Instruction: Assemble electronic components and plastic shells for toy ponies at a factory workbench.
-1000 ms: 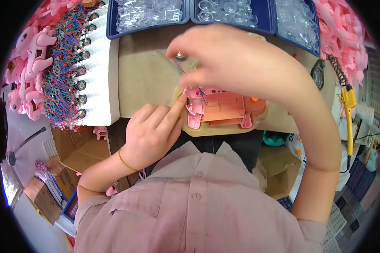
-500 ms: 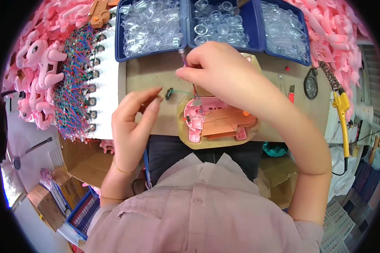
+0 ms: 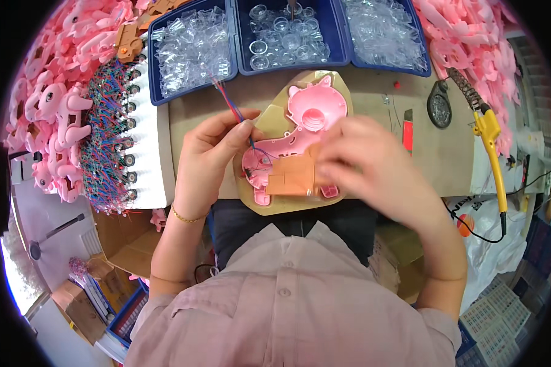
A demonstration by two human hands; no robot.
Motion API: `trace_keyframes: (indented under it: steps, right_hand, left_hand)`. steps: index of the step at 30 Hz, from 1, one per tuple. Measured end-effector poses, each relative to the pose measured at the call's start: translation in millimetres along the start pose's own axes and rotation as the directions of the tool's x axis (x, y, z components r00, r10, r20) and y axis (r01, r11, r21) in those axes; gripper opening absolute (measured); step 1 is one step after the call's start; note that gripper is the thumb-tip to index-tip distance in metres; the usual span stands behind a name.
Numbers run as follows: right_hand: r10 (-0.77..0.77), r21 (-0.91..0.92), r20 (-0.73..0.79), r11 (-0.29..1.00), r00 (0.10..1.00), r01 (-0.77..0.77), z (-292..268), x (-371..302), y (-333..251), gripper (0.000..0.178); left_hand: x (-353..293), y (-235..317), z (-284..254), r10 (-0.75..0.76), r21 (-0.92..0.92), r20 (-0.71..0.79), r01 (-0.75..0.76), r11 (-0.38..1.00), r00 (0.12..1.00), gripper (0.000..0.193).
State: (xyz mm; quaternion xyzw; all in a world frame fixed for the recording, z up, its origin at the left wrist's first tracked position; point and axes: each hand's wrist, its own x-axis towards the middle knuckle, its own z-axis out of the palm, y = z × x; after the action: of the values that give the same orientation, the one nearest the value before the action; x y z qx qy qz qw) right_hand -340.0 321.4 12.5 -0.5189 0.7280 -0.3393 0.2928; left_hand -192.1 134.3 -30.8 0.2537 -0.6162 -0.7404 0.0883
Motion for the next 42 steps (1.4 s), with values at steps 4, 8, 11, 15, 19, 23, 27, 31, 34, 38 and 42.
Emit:
trace_keyframes:
  steps: [4,8,11,15,19,23,27,31,34,38,42]
  right_hand:
    - [-0.079,-0.055,-0.138,0.996,0.987,0.072,37,-42,-19,0.017]
    - [0.053,0.123,-0.048,0.991,0.997,-0.047,42,-42,-5,0.012]
    - [0.187,0.53,-0.363,0.847,0.913,0.037,23,12,-12,0.012]
    - [-0.006,0.428,-0.362,0.888,0.932,0.171,16,55,-8,0.015]
    - [-0.433,-0.297,-0.441,0.897,0.786,0.327,21,43,10,0.014]
    - [-0.077,0.13,-0.341,0.983,0.937,0.128,35,-21,26,0.019]
    - [0.032,0.414,-0.165,0.909,0.986,0.04,34,-40,25,0.019]
    - [0.202,0.839,-0.051,0.54,0.978,-0.068,26,-27,13,0.016]
    - [0.248,0.738,-0.102,0.668,0.963,-0.093,29,-29,6,0.014]
    - [0.175,0.286,-0.271,0.954,0.946,-0.094,38,-25,6,0.011]
    - [-0.074,-0.237,-0.257,0.972,0.964,0.011,46,-7,9,0.007]
  left_hand:
    - [0,6,-4,-0.038,-0.009,0.154,0.04,0.999,0.987,0.024]
    - [6,6,0,-0.035,0.086,0.306,0.009,0.996,0.951,0.025]
    - [6,9,-2,0.011,0.071,0.343,-0.038,0.997,0.939,0.025]
    - [11,17,4,0.011,0.154,0.36,-0.071,0.986,0.933,0.024]
    - [9,16,5,-0.026,0.075,0.181,0.013,0.997,0.983,0.024]
    - [3,-8,-4,-0.014,-0.115,-0.025,0.011,0.993,1.0,0.026]
    - [-3,-13,10,0.046,-0.114,-0.022,-0.048,0.992,0.999,0.024]
    - [4,1,12,0.401,0.687,0.326,-0.506,0.521,0.856,0.034]
    - [8,-5,11,0.402,0.684,0.261,-0.462,0.564,0.877,0.032]
    - [4,-9,5,0.313,0.448,0.164,-0.353,0.821,0.936,0.029]
    - [3,-12,1,0.44,0.622,0.196,-0.458,0.635,0.876,0.018]
